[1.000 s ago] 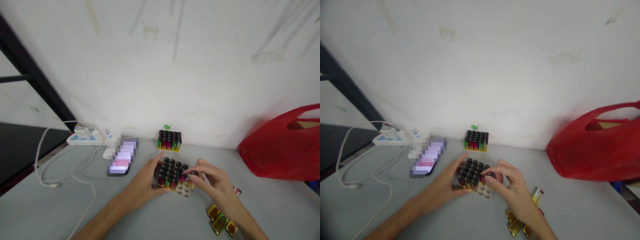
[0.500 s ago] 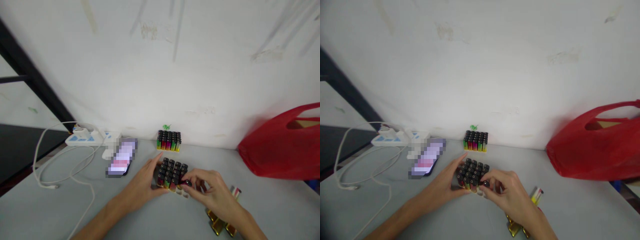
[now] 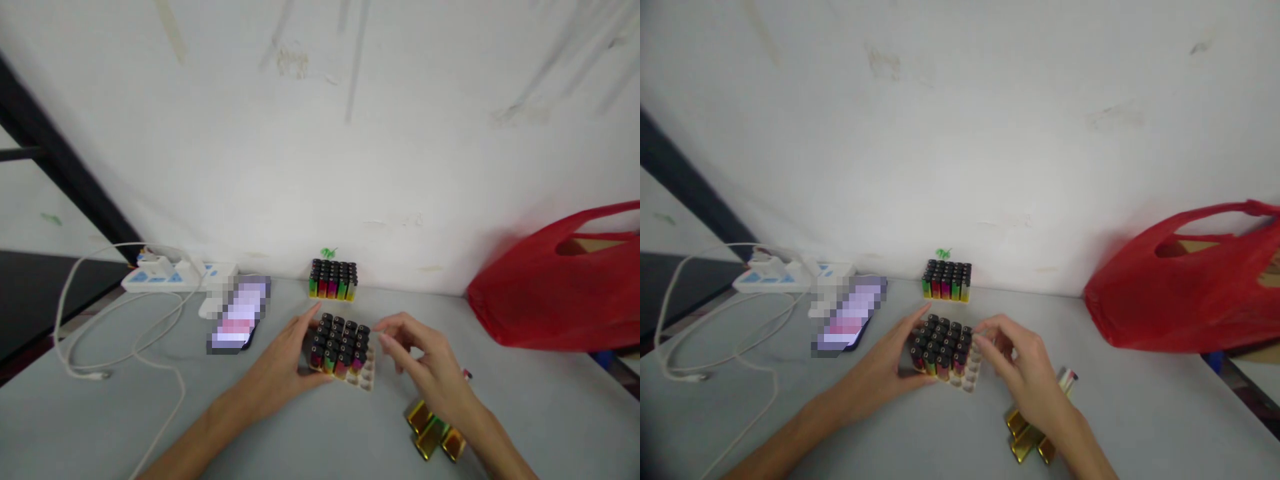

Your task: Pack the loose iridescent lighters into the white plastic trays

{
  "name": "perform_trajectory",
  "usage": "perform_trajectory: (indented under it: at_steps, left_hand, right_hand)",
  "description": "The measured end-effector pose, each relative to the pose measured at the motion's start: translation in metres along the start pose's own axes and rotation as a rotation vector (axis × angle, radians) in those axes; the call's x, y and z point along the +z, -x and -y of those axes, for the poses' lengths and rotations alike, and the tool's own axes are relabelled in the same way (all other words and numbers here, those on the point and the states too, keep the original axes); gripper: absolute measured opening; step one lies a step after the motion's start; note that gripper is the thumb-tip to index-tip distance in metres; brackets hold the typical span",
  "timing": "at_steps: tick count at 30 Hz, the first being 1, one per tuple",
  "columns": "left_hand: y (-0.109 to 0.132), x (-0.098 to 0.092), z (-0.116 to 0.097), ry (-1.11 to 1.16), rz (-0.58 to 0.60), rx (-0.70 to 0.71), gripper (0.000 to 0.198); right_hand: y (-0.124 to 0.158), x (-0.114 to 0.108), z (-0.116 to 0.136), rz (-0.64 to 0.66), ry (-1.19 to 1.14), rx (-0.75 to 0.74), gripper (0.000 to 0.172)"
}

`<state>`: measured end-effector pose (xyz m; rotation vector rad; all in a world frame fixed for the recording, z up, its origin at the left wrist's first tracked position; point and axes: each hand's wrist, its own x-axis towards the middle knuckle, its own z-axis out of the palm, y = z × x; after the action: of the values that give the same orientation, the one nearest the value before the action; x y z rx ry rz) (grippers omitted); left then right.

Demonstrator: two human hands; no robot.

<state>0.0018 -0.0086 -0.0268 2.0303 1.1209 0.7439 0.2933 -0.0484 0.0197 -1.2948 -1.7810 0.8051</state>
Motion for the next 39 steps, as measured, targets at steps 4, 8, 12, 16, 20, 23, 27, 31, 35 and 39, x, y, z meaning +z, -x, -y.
perform_trajectory:
  at_steps: [4,8,12,16,20,23,27,31,35,39]
  left_hand:
    - [0.000,0.000,-0.001,0.008,0.008,-0.022,0.115]
    - [0.000,0.000,-0.002,0.013,0.007,-0.024,0.115]
    - [0.000,0.000,-0.003,0.017,0.005,-0.027,0.114]
    - [0.000,-0.001,-0.003,0.019,0.012,-0.027,0.117]
    - [0.000,-0.001,-0.003,0.019,0.012,-0.031,0.116]
    - [0.000,-0.001,-0.002,0.016,0.017,-0.028,0.117]
    - [0.000,-0.001,-0.002,0.007,-0.001,-0.009,0.116]
    - [0.000,-0.001,-0.002,0.006,0.010,-0.002,0.115]
    - [0.000,-0.001,-0.002,0.020,0.018,-0.010,0.115]
    - [0.000,-0.001,-0.003,0.021,0.010,-0.009,0.115]
  right_hand:
    - [0.009,-0.042,-0.006,0.163,0.166,0.095,0.018]
    - [0.027,-0.074,-0.022,0.395,0.240,0.176,0.016]
    - [0.031,-0.076,-0.038,0.418,0.322,0.223,0.008]
    - [0.020,-0.063,-0.048,0.380,0.376,0.182,0.007]
    - [0.008,-0.055,-0.048,0.340,0.309,0.137,0.011]
    - [0.005,-0.056,-0.037,0.321,0.162,0.172,0.018]
    - [0.002,-0.059,-0.020,0.244,-0.053,0.141,0.026]
    - [-0.006,-0.046,-0.013,0.040,-0.377,0.073,0.025]
    - [-0.018,-0.019,-0.003,-0.124,-0.832,0.197,0.028]
    - [-0.025,-0.001,0.008,-0.154,-1.126,0.377,0.035]
